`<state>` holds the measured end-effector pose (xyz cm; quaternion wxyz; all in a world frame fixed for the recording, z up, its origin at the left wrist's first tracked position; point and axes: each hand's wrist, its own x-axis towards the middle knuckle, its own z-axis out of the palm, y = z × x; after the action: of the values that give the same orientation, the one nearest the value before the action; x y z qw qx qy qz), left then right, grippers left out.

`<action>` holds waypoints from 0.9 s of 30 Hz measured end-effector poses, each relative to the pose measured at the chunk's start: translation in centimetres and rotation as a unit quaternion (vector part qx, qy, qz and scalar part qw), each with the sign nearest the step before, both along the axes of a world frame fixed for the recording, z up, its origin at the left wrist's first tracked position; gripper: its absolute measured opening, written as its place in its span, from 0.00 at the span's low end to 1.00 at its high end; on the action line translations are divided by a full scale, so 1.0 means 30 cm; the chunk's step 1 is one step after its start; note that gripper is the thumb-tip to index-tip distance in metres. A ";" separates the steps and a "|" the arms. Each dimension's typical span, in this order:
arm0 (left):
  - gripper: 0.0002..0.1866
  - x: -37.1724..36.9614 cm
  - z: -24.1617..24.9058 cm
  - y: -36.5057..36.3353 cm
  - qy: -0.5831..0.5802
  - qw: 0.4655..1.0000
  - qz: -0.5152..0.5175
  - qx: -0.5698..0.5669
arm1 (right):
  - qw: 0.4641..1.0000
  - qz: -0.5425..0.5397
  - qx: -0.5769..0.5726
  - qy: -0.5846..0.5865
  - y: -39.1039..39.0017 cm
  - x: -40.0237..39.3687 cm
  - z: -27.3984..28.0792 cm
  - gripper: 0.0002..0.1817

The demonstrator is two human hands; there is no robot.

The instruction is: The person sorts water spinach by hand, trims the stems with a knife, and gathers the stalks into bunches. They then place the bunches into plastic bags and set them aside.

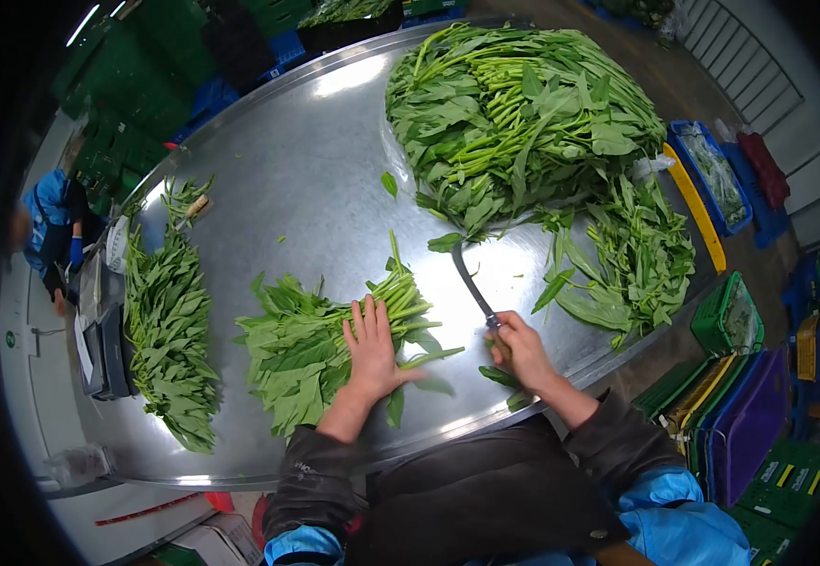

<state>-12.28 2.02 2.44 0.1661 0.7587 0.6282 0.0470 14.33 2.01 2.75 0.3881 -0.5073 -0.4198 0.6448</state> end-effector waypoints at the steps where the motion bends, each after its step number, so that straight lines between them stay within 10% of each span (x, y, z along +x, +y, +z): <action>1: 0.76 -0.003 -0.027 0.011 -0.001 1.000 0.001 0.001 | 1.000 0.021 0.000 0.006 0.001 -0.022 -0.006 0.16; 8: 0.54 -0.066 -0.138 0.158 -0.019 0.983 0.112 0.145 | 0.997 0.070 0.015 -0.022 0.001 -0.147 0.041 0.18; 12: 0.54 -0.060 -0.082 0.131 -0.046 0.989 0.080 0.118 | 0.990 0.104 0.000 -0.097 0.049 -0.168 -0.029 0.18; 15: 0.52 -0.056 -0.058 0.132 -0.043 0.991 0.082 0.095 | 0.956 -0.007 0.202 -0.214 0.200 -0.223 -0.068 0.17; 27: 0.47 -0.102 -0.123 0.138 -0.105 0.982 0.093 0.130 | 0.882 0.155 0.154 -0.417 0.589 -0.382 -0.146 0.16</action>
<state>-15.34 6.15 -1.25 0.1263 0.7027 0.6636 0.2231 2.86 19.69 -1.63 0.1453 -0.5913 -0.7101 0.3536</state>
